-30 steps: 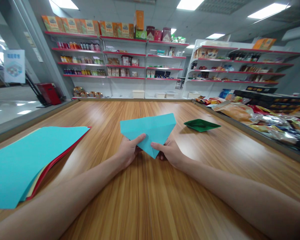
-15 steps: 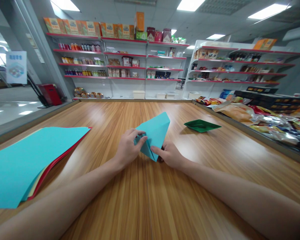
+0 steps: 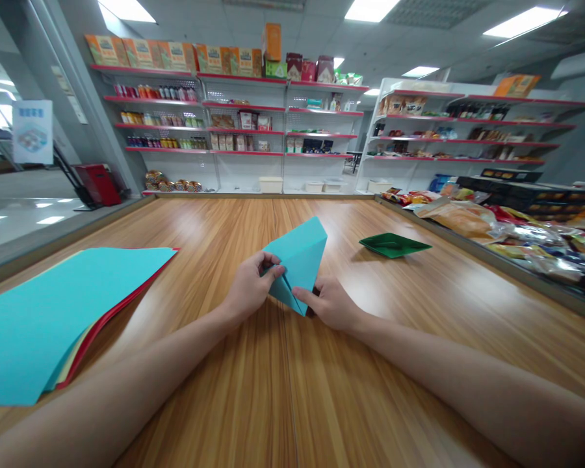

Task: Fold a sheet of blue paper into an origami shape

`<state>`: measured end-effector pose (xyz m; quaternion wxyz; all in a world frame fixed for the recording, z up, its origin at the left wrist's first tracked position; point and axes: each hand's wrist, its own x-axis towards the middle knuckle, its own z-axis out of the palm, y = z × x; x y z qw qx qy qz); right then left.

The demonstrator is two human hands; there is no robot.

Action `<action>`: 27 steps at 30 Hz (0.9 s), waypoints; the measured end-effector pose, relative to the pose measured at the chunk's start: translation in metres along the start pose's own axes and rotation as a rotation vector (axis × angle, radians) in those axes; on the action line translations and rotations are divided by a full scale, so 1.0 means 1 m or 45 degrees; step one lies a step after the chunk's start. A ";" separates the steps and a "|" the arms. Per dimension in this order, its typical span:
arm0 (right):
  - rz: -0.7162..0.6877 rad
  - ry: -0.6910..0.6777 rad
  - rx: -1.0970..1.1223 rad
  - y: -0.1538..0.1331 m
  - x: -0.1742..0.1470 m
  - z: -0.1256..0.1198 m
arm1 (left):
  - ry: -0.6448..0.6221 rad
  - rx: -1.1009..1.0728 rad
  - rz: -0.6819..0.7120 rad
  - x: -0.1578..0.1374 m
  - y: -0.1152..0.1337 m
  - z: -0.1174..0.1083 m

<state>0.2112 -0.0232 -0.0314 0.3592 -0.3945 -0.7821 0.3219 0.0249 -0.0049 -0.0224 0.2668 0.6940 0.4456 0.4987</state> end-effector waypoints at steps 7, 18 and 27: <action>0.041 0.080 -0.132 -0.001 0.001 0.002 | 0.039 -0.003 -0.024 -0.002 0.007 0.001; 0.030 0.235 -0.315 -0.006 0.001 0.003 | 0.091 0.116 -0.047 -0.010 0.013 0.010; 0.137 0.118 -0.058 0.003 0.005 0.000 | 0.095 0.267 0.003 -0.009 0.009 0.006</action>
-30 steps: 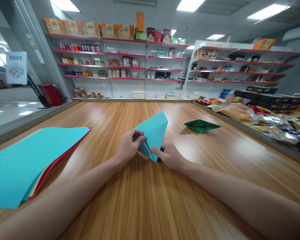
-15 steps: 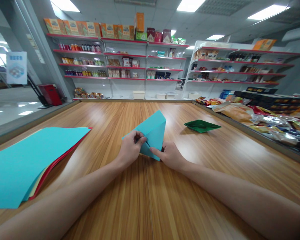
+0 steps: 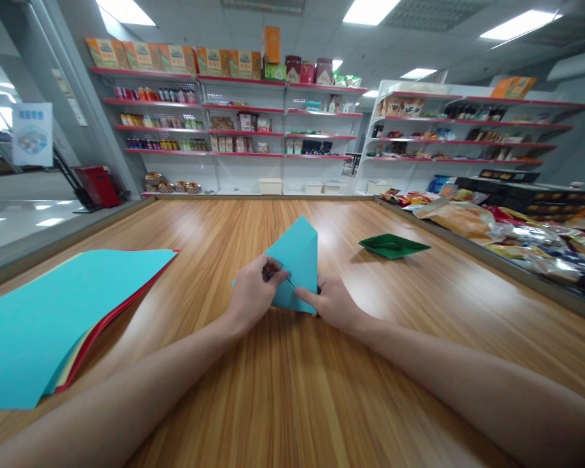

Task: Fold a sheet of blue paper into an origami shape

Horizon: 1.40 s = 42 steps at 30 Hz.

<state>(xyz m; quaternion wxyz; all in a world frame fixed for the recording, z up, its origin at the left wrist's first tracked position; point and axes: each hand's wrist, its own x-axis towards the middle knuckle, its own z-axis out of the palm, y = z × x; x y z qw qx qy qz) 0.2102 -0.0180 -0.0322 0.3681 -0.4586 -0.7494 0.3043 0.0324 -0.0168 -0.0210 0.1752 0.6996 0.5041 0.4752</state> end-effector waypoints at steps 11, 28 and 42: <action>0.040 -0.318 0.487 0.005 -0.001 -0.007 | -0.801 -0.350 -0.491 0.025 -0.003 -0.036; 0.024 -0.308 0.524 0.007 0.001 -0.006 | -0.804 -0.817 -0.740 0.019 -0.009 -0.034; 0.223 -0.208 0.564 0.007 0.005 -0.004 | -0.748 -0.982 -0.926 0.019 -0.012 -0.025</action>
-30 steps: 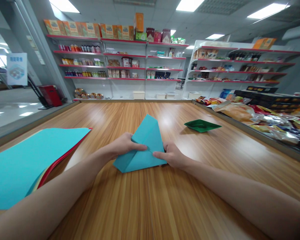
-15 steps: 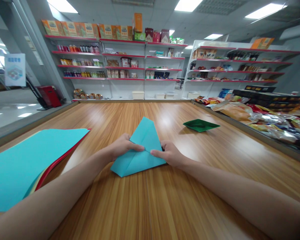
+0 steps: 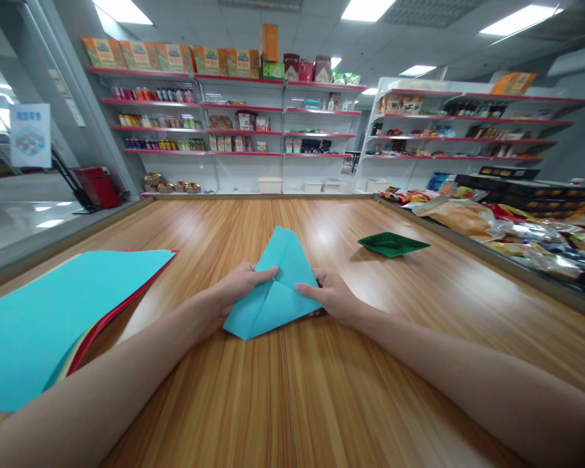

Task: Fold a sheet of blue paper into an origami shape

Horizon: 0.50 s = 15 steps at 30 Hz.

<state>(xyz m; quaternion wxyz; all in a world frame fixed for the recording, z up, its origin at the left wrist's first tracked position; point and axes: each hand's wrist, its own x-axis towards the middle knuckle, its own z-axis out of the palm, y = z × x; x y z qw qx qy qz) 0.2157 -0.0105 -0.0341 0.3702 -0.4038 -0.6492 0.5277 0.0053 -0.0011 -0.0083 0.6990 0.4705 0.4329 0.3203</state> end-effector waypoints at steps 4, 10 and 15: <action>-0.171 0.235 -0.022 0.000 0.003 -0.003 | 0.074 -0.111 0.134 0.004 0.003 -0.007; -0.201 0.235 0.039 -0.002 0.002 -0.008 | -0.148 -0.283 0.137 0.002 0.005 -0.018; -0.093 0.040 -0.041 -0.002 0.000 -0.007 | -0.122 -0.038 0.208 -0.001 -0.003 -0.007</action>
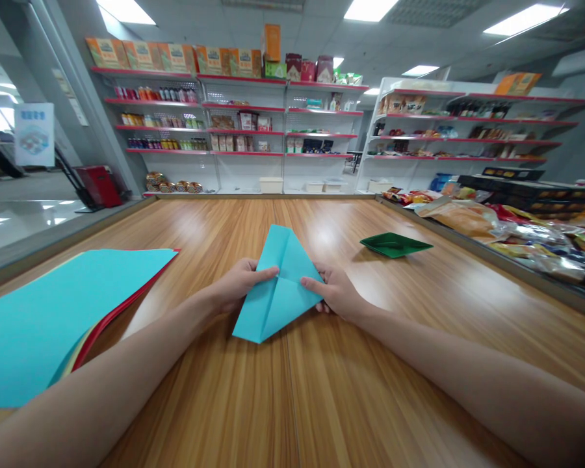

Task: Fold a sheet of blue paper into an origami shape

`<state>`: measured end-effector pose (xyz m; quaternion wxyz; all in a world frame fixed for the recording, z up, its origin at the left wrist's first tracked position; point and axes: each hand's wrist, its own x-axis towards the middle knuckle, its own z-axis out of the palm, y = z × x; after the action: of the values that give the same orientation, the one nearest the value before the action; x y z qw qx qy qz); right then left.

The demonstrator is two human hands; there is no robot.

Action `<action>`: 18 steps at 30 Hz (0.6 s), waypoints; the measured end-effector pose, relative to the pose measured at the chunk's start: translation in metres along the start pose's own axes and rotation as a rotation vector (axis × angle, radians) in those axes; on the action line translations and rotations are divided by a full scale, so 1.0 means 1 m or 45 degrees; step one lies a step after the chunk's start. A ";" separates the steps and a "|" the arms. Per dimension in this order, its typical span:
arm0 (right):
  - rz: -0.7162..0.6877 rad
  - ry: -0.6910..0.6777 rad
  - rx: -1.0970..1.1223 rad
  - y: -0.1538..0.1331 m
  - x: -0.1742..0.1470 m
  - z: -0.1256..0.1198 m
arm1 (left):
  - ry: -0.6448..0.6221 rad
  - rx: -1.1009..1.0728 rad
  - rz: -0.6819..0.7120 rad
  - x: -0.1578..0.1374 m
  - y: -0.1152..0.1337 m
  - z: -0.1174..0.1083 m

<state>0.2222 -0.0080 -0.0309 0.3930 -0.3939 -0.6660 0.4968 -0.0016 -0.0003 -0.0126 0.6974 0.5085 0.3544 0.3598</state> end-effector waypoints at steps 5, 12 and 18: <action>0.003 -0.027 0.001 -0.005 0.000 0.003 | 0.039 0.007 0.029 0.004 -0.008 0.004; -0.039 -0.032 -0.032 -0.007 -0.001 0.004 | 0.047 -0.038 0.008 0.005 -0.011 0.004; -0.031 -0.133 -0.103 -0.008 0.000 0.005 | 0.206 0.117 0.011 0.010 -0.013 0.006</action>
<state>0.2168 -0.0114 -0.0242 0.3476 -0.3750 -0.7099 0.4843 0.0101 0.0030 -0.0254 0.6408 0.5107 0.4238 0.3860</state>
